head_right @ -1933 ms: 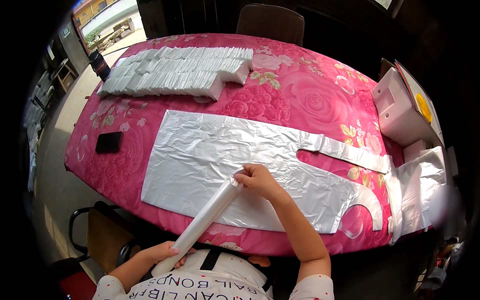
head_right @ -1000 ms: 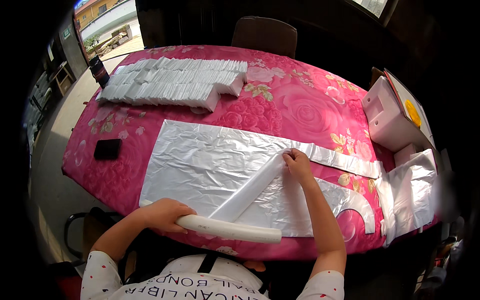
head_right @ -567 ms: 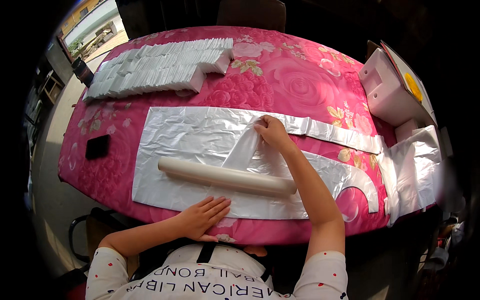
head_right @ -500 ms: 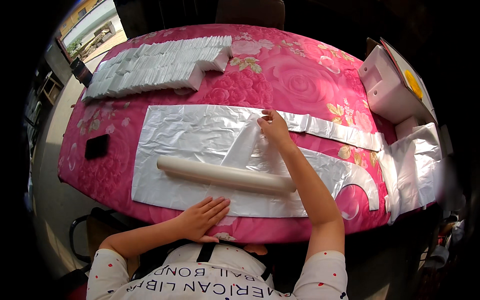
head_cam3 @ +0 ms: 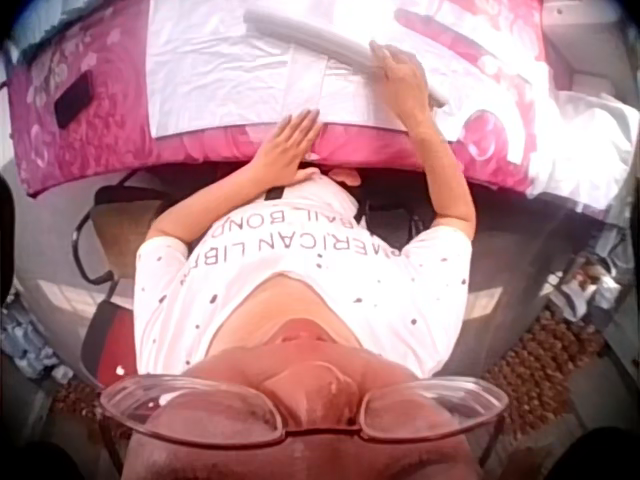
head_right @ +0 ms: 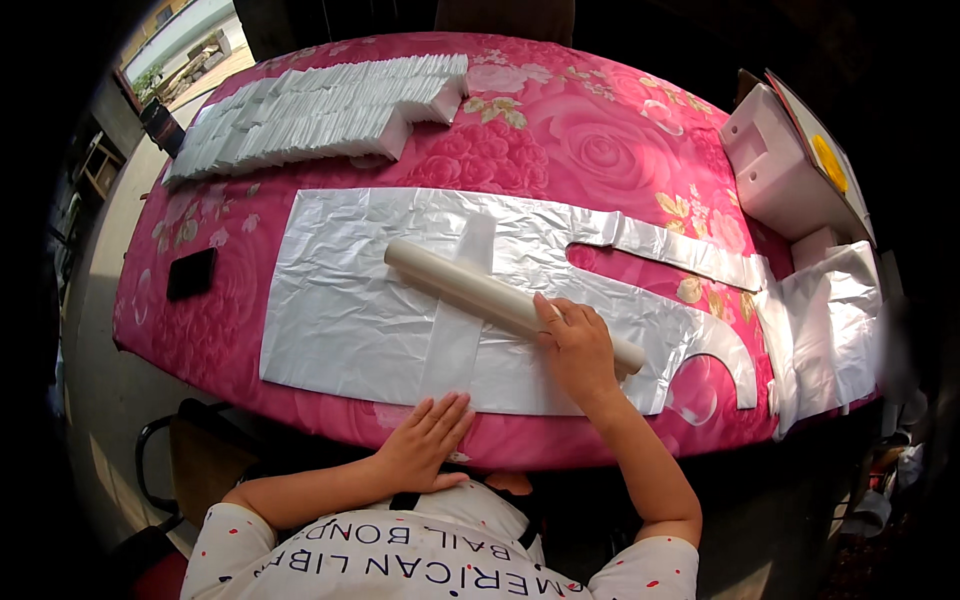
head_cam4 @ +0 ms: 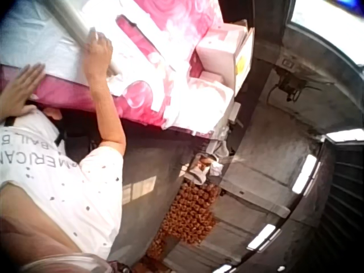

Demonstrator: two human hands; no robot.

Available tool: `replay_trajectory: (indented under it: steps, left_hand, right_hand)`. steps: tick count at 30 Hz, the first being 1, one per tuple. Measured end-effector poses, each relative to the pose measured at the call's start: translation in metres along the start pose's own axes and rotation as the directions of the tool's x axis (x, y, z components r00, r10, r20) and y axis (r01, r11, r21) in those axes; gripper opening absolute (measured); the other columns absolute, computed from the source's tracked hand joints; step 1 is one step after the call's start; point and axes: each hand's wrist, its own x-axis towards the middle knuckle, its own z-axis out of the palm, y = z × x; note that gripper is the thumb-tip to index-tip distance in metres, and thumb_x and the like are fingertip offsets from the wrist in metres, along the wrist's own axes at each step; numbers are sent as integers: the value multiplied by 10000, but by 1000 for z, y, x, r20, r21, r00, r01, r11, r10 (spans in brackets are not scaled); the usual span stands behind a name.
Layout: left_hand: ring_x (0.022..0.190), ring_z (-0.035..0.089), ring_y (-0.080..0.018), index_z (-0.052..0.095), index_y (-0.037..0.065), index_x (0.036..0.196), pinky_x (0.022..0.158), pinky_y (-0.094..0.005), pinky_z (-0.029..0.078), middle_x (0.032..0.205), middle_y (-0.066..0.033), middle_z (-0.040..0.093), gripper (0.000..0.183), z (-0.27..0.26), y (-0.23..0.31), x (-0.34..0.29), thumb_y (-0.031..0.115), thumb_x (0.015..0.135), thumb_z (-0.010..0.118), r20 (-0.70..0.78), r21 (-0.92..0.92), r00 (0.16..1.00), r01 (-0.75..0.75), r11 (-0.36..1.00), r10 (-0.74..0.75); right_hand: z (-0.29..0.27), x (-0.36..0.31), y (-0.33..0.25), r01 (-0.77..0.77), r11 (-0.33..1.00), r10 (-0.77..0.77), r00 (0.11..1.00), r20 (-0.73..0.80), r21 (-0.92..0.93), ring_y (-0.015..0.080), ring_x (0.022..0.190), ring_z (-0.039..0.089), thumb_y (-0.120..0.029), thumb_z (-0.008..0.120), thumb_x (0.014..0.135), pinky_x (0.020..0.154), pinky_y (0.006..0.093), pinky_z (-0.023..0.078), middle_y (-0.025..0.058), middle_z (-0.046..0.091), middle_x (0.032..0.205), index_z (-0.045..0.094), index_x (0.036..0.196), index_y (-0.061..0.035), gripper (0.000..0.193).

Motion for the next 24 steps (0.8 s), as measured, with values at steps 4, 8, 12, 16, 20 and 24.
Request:
replay_trajectory:
  steps: [4, 8, 12, 16, 20, 24]
  left_hand:
    - [1363, 168, -313, 265, -35, 1367, 1092, -431, 146, 1454, -203, 198, 843, -4, -8, 0, 525, 789, 515, -17, -105, 997, -82, 991, 80]
    - [1366, 165, -297, 269, -22, 1367, 1100, -426, 139, 1460, -184, 193, 808, -25, -32, 8, 480, 794, 539, 14, -121, 988, -151, 981, 154]
    - [1345, 221, -315, 329, -11, 1338, 1089, -453, 166, 1429, -197, 262, 785, -10, -27, 3, 445, 753, 587, 35, -17, 988, -153, 988, 154]
    - [1311, 296, -316, 383, 23, 1316, 1079, -464, 198, 1395, -188, 332, 613, 11, -8, -1, 251, 770, 544, -66, 120, 986, -142, 983, 150]
    - [1299, 327, -301, 392, 46, 1323, 1067, -442, 228, 1394, -175, 347, 520, 17, 0, -5, 173, 821, 434, -104, 124, 989, -93, 988, 106]
    - [1329, 286, -268, 353, 53, 1354, 1071, -400, 228, 1425, -149, 308, 524, 17, 1, -5, 175, 846, 400, -86, 175, 992, -72, 982, 88]
  right_hand:
    - [-19, -3, 66, -235, 967, 221, 966, -134, -100, 286, 991, 524, -75, 629, 760, 879, 382, 414, 92, 578, 1079, 519, 1237, -116, 491]
    - [-30, -17, 57, -208, 978, 207, 970, -130, -2, 289, 992, 524, -70, 630, 758, 880, 371, 414, 98, 580, 1090, 523, 1235, -120, 492]
    - [-35, -33, -6, -44, 967, 8, 990, 144, 252, 272, 1018, 515, -62, 631, 737, 915, 382, 389, 76, 572, 1117, 543, 1210, -137, 487]
    - [-15, -35, -33, 180, 977, -201, 958, 203, 117, 250, 1066, 495, -61, 612, 740, 995, 447, 319, 51, 551, 1155, 567, 1173, -155, 446]
    - [5, -7, -29, 201, 972, -218, 965, 144, 125, 235, 1090, 489, -65, 602, 748, 1019, 469, 292, 42, 545, 1165, 574, 1170, -182, 439]
    - [29, 42, -15, 233, 969, -238, 970, 45, 84, 226, 1092, 492, -50, 601, 748, 1030, 462, 289, 34, 554, 1161, 578, 1174, -195, 450]
